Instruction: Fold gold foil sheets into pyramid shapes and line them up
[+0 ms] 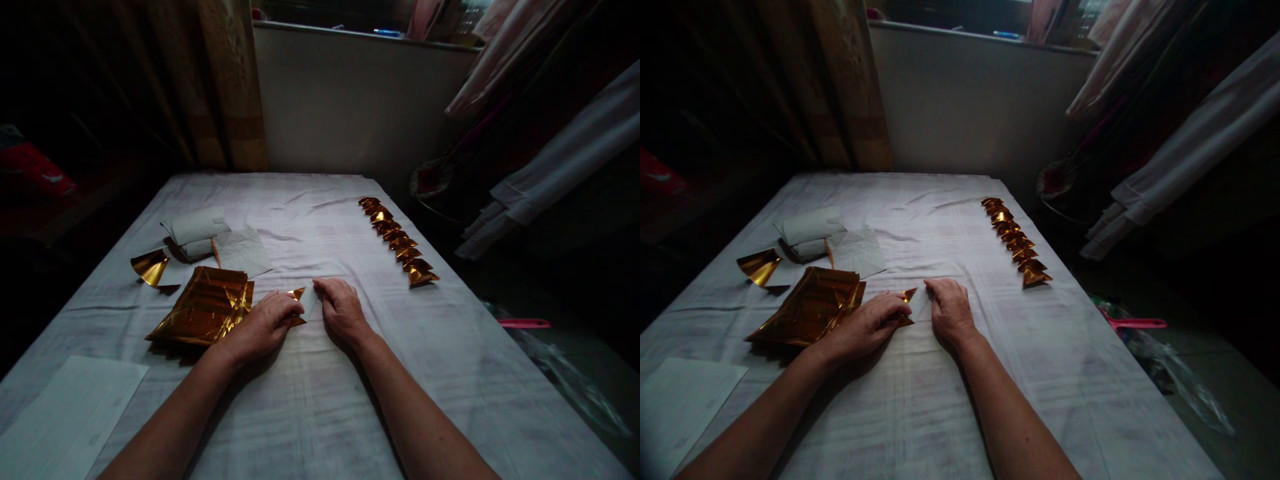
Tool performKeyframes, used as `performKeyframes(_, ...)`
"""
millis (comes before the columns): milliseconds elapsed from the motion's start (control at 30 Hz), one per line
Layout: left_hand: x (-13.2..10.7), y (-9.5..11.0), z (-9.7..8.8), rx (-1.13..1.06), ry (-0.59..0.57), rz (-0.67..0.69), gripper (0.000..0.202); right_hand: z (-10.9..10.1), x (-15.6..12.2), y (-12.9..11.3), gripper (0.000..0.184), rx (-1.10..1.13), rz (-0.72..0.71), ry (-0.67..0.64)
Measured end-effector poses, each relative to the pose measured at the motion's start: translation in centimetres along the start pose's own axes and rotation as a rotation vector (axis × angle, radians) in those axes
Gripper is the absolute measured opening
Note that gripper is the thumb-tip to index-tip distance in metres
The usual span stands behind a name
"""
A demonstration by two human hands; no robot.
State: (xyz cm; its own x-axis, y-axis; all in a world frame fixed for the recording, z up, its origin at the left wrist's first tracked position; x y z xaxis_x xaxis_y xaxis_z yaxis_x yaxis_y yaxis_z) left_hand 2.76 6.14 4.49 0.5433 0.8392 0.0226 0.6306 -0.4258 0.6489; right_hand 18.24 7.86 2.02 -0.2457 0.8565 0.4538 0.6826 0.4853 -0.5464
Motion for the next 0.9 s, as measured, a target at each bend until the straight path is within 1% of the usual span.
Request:
performKeyframes(167, 0.0, 0.2, -0.2, -0.018, 0.014, 0.011, 0.044, -0.1, 0.1, -0.4, 0.042, 0.047, -0.024, -0.038)
performKeyframes(267, 0.0, 0.0, -0.2, -0.027, 0.024, 0.039, 0.054, -0.1, 0.1, -0.6, 0.042, 0.039, -0.011, -0.066)
performKeyframes(433, -0.2, -0.6, 0.3, 0.061, 0.025, 0.082, 0.070, 0.0, 0.0, -1.1, 0.029, -0.007, 0.004, -0.085)
performKeyframes(533, -0.3, -0.8, 0.5, 0.143, 0.048, 0.094, 0.067, 0.0, 0.1, -1.2, 0.025, 0.001, 0.007, -0.079)
performKeyframes(600, -0.4, -0.8, 0.5, 0.187, 0.059, 0.087, 0.062, -0.1, 0.1, -1.1, 0.027, 0.013, 0.009, -0.081)
performKeyframes(700, -0.4, -0.8, 0.7, 0.236, 0.043, 0.054, 0.058, -0.3, -0.1, -0.8, 0.039, 0.066, 0.001, -0.096)
performKeyframes(800, -0.4, -0.8, 0.6, 0.284, 0.054, 0.031, 0.054, -0.3, -0.3, -0.8, 0.052, 0.154, -0.043, -0.150)
performKeyframes(867, -0.4, -0.7, 0.6, 0.331, 0.076, 0.039, 0.049, -0.3, -0.4, -0.8, 0.055, 0.195, -0.078, -0.173)
performKeyframes(900, -0.3, -0.7, 0.5, 0.357, 0.088, 0.050, 0.046, -0.2, -0.5, -0.9, 0.053, 0.205, -0.092, -0.173)
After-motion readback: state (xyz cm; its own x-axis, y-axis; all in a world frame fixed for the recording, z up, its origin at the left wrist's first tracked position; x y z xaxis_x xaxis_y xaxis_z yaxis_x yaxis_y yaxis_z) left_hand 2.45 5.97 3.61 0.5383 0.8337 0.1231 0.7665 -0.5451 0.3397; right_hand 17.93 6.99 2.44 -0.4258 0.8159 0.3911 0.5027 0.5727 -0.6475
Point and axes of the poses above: each hand's wrist, its own x-axis towards the middle knuckle, its own z-axis out of the palm, y = z × x, the point moved 8 cm from there along x, towards the middle knuckle, and after that the axes turned 11 degrees about -z, right-handed, at the moved point
